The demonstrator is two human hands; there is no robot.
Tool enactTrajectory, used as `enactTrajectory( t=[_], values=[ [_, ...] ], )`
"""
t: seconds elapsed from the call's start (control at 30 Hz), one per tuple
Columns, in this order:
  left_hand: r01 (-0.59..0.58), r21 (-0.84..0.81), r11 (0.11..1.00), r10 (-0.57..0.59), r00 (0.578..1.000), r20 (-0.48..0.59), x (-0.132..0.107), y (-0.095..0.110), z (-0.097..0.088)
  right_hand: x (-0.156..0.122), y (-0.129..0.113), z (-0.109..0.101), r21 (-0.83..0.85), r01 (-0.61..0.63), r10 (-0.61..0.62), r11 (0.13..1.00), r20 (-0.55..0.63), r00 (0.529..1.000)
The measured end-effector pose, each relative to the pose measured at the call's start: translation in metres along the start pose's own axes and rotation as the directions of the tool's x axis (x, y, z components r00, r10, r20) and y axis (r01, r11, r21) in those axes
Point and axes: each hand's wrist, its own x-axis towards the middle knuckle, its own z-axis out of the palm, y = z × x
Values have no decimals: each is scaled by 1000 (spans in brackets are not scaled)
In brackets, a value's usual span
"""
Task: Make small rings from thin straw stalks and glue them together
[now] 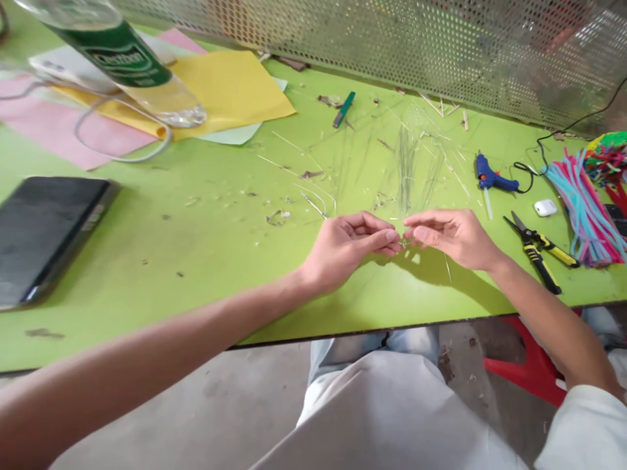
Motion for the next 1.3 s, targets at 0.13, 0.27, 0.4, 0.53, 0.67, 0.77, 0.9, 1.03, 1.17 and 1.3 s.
enactTrajectory(
  t=[0.13, 0.27, 0.4, 0.53, 0.67, 0.77, 0.9, 1.03, 1.17, 1.3],
  values=[
    [-43, 48, 998, 44, 999, -17, -4, 4, -4, 4, 1, 19, 239, 44, -47, 970, 5, 999],
    [-35, -3, 999, 35, 999, 5, -1, 0, -12, 17, 18, 31, 385, -38, 38, 922, 8, 999],
    [20, -103, 994, -12, 997, 76, 4, -6, -18, 20, 26, 23, 375, -60, 92, 925, -67, 994],
    [74, -195, 978, -59, 995, 79, 1, -5, -16, 5, 16, -11, -114, -132, 90, 985, -315, 945],
    [91, -222, 971, -77, 994, 72, -3, -3, -13, -21, 11, -30, -536, -444, 233, 718, -416, 879],
    [96, -170, 981, -80, 992, 97, -5, -4, -13, -33, 12, -30, -626, -496, 354, 601, -348, 868],
    [53, -87, 995, -41, 990, 134, -6, -6, -16, -34, 3, -35, -731, -487, 480, 479, -246, 842],
    [-32, -59, 998, 39, 991, 129, -6, -6, -17, -36, -3, -43, -799, -491, 548, 347, -252, 798],
    [-89, -11, 996, 89, 992, 85, -5, -7, -17, -40, 1, -44, -779, -466, 414, 420, -293, 862],
    [-99, -24, 995, 100, 992, 72, -4, -8, -17, -34, 2, -35, -813, -456, 416, 362, -297, 860]
  ],
)
